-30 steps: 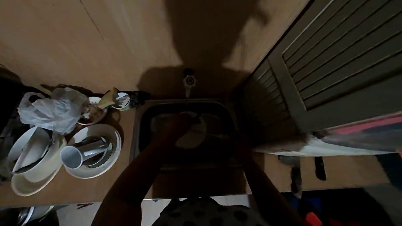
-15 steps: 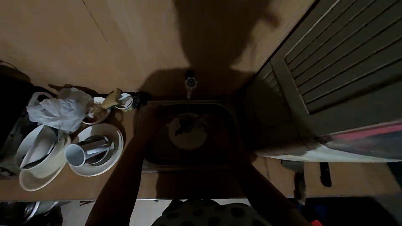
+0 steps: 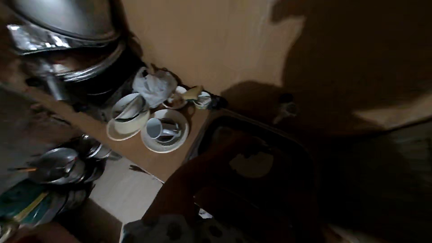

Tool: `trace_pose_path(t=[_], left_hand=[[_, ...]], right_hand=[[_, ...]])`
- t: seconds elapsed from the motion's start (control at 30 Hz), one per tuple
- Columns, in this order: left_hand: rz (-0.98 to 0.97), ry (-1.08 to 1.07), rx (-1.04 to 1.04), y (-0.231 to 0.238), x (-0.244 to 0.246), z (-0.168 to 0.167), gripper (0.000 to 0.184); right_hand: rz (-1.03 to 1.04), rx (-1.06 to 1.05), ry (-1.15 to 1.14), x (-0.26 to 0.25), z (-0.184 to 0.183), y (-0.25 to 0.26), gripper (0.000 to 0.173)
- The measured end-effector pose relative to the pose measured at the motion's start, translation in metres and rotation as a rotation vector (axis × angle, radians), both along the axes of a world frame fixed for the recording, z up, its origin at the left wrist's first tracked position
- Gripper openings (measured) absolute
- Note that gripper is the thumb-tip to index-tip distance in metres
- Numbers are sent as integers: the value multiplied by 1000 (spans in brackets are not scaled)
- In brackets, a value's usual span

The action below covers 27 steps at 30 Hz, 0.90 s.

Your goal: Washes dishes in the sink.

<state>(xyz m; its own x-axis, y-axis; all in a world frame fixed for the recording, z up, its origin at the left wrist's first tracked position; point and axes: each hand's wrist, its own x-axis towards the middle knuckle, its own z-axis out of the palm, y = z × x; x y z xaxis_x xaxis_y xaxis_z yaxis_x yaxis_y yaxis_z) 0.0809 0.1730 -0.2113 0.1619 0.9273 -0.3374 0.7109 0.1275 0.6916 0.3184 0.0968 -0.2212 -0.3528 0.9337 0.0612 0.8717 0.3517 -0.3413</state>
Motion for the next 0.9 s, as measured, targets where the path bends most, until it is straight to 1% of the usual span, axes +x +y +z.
trace_pose_path(t=[0.03,0.07,0.1,0.13,0.17,0.2,0.27,0.3,0.33,0.37,0.43,0.47,0.5,0.53,0.6,0.63,0.7,0.8,0.9], left_hand=[[-35,116,73,-2,-9,12,32],[-17,213,119,-7,-20,28,32],[46,303,168,-18,-36,45,30],[138,371,256,-34,-58,58,30],[251,409,440,-51,-90,51,29],[385,394,521,-67,-122,53,28],[664,413,425,-87,-188,70,32],[769,449,369,-98,-219,72,32],[834,494,283,-108,-247,70,32],[865,535,153,-116,-269,66,33],[851,617,-123,-120,-295,50,36],[835,640,-199,-117,-303,41,40],[815,655,-245,-113,-309,33,46],[800,663,-265,-107,-314,27,51],[783,684,-267,-96,-319,22,56],[780,699,-257,-90,-322,19,55],[777,715,-226,-81,-327,18,45],[706,735,-177,-71,-325,32,31],[686,743,-92,-65,-320,51,28]], right_hand=[[-1,109,-35,0,-10,2,61],[-57,-252,-227,-12,28,3,65],[-152,-446,-250,-22,43,8,65],[-234,-471,-149,-22,36,10,63],[-267,-388,-27,-13,15,11,62],[-261,-370,36,-7,5,14,61],[-294,-351,91,-1,-5,18,60],[-282,-293,55,4,-9,20,58],[-252,-228,-20,6,-10,23,59],[-235,-182,-105,3,-7,23,59],[-214,-182,-195,-16,21,17,54],[-208,-181,-173,-26,31,14,52],[-210,-185,-86,-31,32,14,49],[-243,-179,112,-34,24,16,48],[-364,-264,563,-39,6,25,48],[-387,-309,712,-41,-1,28,46],[-396,-389,891,-49,-5,32,41],[-355,-377,987,-55,-14,34,36],[-321,-354,926,-53,-15,29,37]])
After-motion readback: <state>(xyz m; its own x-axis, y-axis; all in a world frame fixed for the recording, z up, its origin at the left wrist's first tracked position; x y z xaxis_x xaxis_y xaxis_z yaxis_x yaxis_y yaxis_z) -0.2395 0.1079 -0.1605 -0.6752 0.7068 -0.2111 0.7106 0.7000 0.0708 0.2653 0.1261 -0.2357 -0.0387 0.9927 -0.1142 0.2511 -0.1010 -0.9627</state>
